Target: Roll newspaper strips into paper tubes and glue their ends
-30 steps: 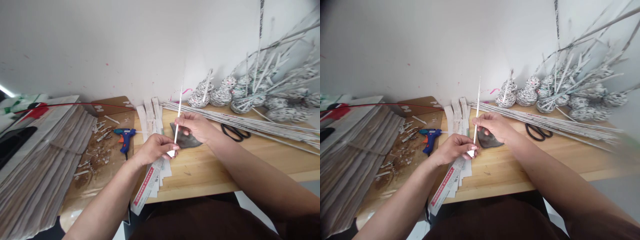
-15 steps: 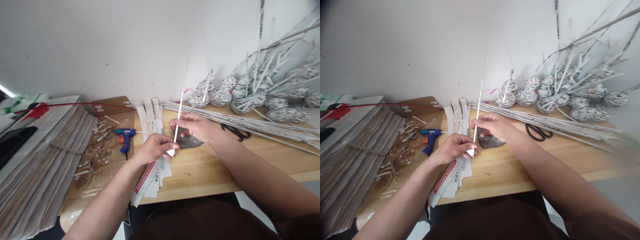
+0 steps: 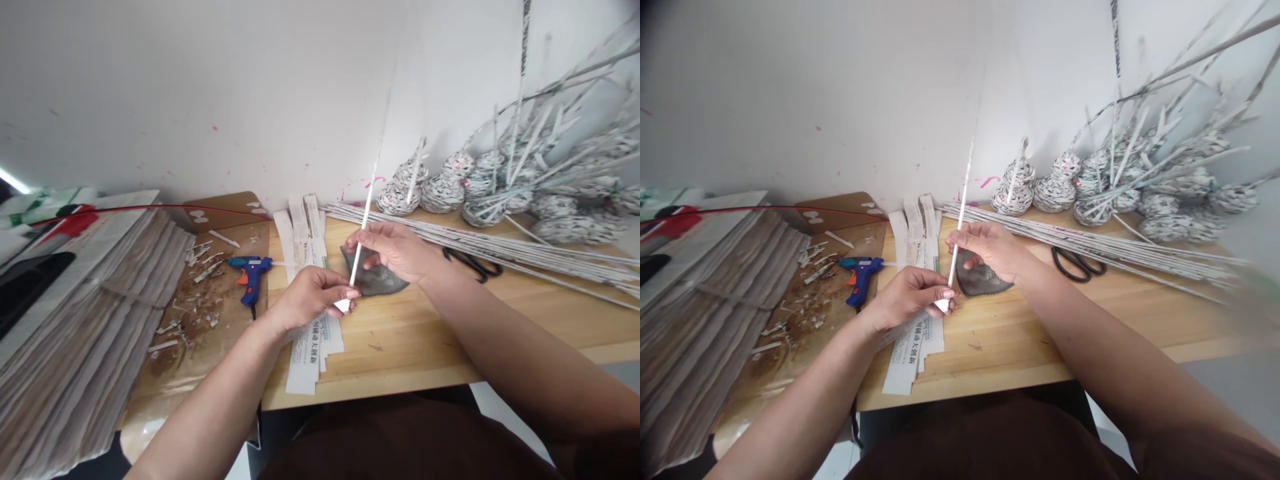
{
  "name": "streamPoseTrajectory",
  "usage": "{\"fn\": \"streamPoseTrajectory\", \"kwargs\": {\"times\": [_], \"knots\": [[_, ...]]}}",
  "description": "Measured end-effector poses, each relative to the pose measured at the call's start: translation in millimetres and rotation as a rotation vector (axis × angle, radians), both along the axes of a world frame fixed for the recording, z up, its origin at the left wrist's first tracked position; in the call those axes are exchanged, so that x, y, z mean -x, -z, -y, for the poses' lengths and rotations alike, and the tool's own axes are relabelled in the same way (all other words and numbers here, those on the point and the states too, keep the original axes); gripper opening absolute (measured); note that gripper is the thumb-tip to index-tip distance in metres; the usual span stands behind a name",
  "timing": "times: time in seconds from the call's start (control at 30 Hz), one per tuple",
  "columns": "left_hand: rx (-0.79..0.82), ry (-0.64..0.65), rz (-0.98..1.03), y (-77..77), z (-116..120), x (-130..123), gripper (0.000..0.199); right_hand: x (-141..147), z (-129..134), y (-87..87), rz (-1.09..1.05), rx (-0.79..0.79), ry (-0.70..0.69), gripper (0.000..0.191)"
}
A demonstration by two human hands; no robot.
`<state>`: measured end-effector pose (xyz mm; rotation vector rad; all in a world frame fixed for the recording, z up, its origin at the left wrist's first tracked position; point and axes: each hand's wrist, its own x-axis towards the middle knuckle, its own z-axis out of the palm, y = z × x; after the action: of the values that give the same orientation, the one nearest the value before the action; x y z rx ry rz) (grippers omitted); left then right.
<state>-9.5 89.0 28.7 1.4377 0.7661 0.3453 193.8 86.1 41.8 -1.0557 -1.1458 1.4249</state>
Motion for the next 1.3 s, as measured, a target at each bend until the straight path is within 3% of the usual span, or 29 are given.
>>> {"fn": "streamPoseTrajectory", "kwargs": {"times": [0.1,0.23,0.37,0.53,0.73,0.9,1.17,1.3], "knots": [[0.003,-0.009,0.004,-0.2,-0.7,0.2,0.031,0.5,0.3,-0.2,0.008,0.010,-0.077,0.027],[0.007,0.003,-0.017,-0.3,-1.2,0.4,0.030,1.3,1.0,-0.2,0.043,-0.017,0.055,0.026],[-0.008,-0.003,-0.003,-0.4,-1.3,0.5,0.030,1.3,1.0,0.4,0.020,-0.018,-0.094,0.027],[-0.004,0.014,-0.021,-0.4,-1.7,0.3,0.030,2.8,0.4,0.9,0.072,-0.026,0.074,0.023],[0.001,0.003,0.014,0.9,-2.1,1.2,0.030,-3.6,0.1,0.8,-0.047,0.005,-0.179,0.026],[0.017,0.047,-0.003,0.9,-1.3,1.2,0.029,0.1,-2.5,3.9,0.001,0.005,-0.033,0.023],[-0.042,0.077,-0.021,1.7,-0.9,1.1,0.027,7.3,4.3,2.3,0.371,-0.282,0.129,0.034],[-0.044,0.063,-0.018,1.6,-1.5,1.3,0.027,4.1,3.3,2.4,0.593,-0.478,0.195,0.052]]}}
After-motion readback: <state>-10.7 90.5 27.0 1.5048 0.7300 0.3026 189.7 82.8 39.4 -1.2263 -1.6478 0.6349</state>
